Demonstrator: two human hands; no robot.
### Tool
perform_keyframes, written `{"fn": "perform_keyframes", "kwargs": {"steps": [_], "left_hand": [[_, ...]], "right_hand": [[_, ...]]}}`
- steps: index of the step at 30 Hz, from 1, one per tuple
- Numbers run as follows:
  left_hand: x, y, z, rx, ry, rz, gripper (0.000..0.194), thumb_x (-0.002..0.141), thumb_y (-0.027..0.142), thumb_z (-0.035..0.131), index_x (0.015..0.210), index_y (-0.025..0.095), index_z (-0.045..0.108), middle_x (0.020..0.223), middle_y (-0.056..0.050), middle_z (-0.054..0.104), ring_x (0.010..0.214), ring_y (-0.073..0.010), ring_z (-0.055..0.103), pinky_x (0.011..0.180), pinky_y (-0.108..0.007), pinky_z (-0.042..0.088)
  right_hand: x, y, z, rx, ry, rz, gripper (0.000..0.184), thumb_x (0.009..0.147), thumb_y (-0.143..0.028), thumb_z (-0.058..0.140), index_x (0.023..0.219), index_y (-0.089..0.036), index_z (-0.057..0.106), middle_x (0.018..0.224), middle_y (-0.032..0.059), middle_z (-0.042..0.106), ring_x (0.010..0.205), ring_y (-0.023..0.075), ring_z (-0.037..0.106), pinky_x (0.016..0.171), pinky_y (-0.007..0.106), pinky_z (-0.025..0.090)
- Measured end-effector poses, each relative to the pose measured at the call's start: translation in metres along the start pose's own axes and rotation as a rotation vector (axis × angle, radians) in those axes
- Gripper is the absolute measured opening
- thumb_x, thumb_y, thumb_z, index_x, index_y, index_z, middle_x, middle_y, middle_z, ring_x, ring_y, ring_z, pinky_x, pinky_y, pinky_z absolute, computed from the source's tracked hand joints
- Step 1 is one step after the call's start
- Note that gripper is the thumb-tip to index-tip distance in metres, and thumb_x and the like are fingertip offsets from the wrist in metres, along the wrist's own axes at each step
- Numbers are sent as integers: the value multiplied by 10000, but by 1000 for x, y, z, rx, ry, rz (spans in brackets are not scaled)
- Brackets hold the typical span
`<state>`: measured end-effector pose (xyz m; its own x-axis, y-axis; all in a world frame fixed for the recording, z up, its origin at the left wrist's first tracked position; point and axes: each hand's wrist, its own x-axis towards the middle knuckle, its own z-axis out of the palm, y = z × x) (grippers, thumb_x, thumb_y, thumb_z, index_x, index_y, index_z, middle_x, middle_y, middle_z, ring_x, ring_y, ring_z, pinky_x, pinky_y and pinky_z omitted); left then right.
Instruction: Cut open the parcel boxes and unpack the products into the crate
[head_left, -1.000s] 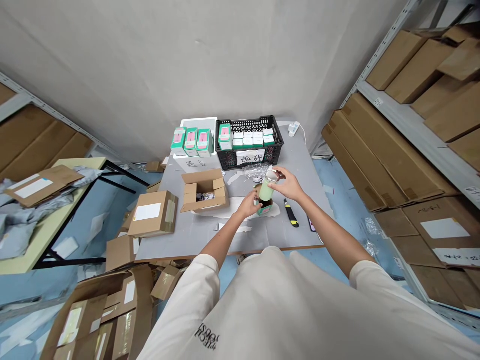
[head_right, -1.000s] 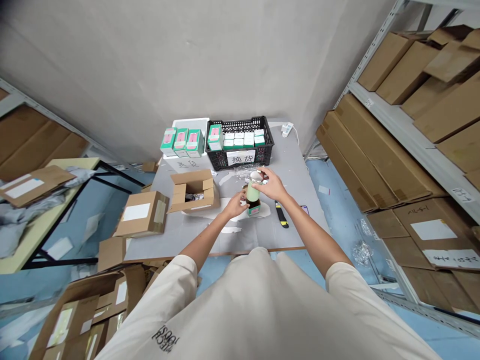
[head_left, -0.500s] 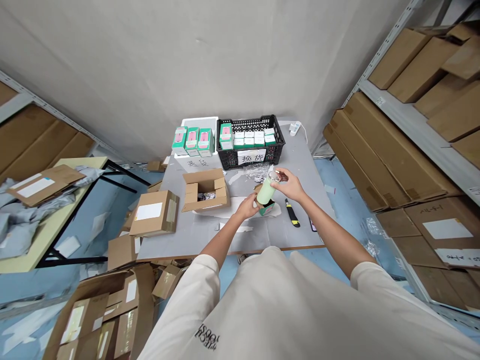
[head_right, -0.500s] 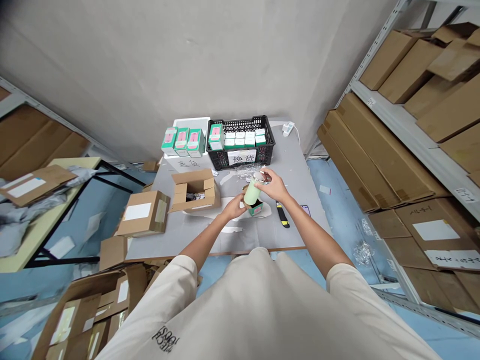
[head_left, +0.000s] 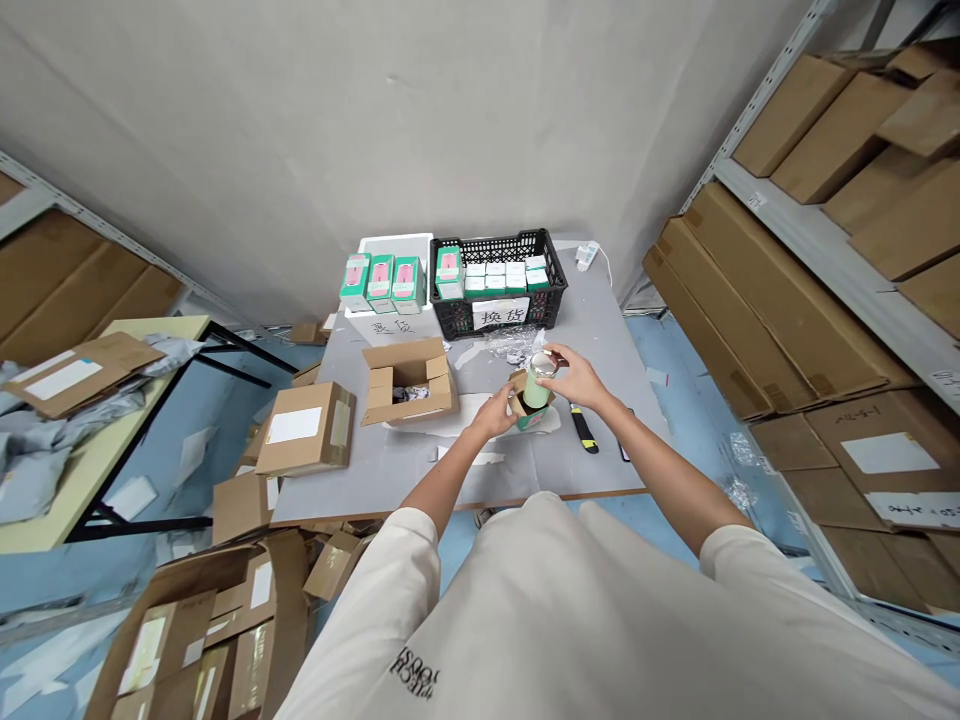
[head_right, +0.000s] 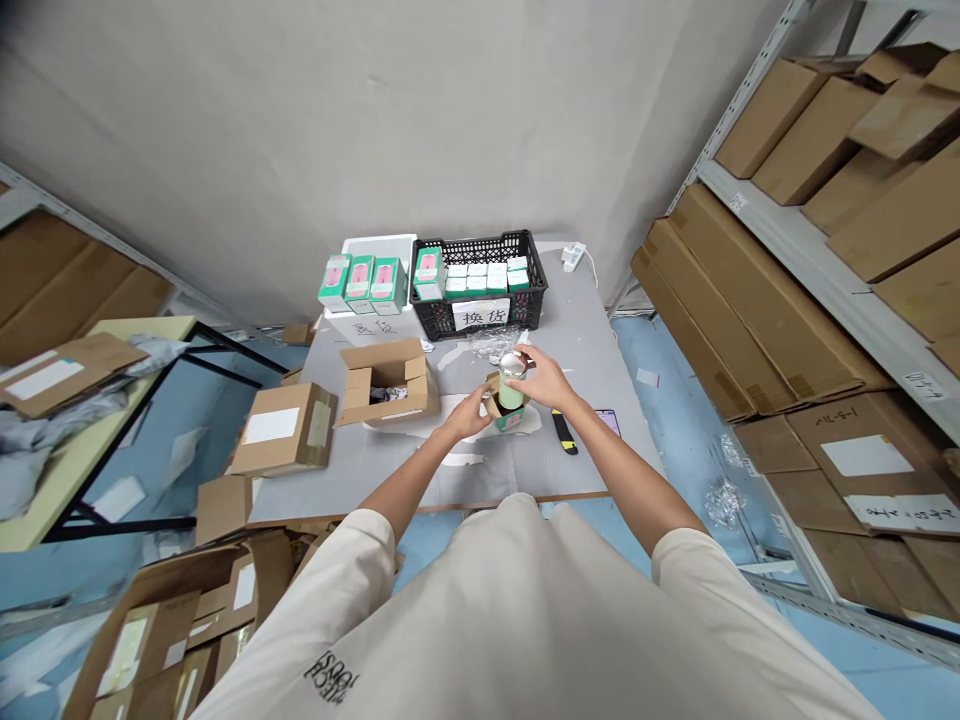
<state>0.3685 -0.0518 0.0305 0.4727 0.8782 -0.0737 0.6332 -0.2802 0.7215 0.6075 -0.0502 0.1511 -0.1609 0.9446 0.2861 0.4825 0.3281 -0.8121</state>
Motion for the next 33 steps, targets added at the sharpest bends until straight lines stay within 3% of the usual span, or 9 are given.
{"fn": "perform_keyframes", "kwargs": {"steps": [7, 13, 20, 28, 33], "left_hand": [[0, 2, 0, 23, -15, -24, 886, 806, 238, 684, 1599, 200, 291, 1569, -148, 492, 1379, -333, 545, 1133, -467, 458], [-2, 3, -1, 35, -9, -11, 832, 812, 232, 680, 1573, 197, 345, 1531, -148, 530, 1375, -354, 543, 1134, -489, 450], [-1, -1, 2, -4, 14, -7, 813, 784, 196, 709, 1537, 202, 399, 1520, -159, 537, 1372, -365, 547, 1140, -497, 442], [0, 1, 3, 48, -14, 33, 754, 815, 183, 659, 1524, 195, 402, 1523, -145, 532, 1366, -344, 545, 1143, -483, 438], [0, 4, 2, 100, -18, 19, 729, 833, 201, 660, 1518, 220, 414, 1539, -130, 522, 1369, -348, 542, 1144, -499, 435]], "right_hand": [[-2, -13, 2, -17, -133, -96, 671, 728, -381, 817, 1353, -246, 614, 1225, 85, 669, 1032, 261, 656, 964, 426, 541], [-3, -17, 5, -20, -156, -81, 688, 724, -384, 815, 1370, -255, 616, 1190, 77, 667, 1014, 257, 649, 968, 428, 540], [-6, 8, 18, -41, -107, -2, 744, 744, -356, 798, 1436, -241, 551, 1331, 101, 621, 1073, 256, 650, 995, 419, 534], [-26, 38, 48, -338, -224, 66, 672, 721, -271, 782, 1363, -206, 592, 1200, 109, 666, 1147, 319, 598, 1023, 454, 450], [-37, 57, 65, -491, -234, 115, 647, 731, -296, 809, 1340, -208, 607, 1255, 137, 662, 1253, 358, 533, 1073, 489, 360]]}}
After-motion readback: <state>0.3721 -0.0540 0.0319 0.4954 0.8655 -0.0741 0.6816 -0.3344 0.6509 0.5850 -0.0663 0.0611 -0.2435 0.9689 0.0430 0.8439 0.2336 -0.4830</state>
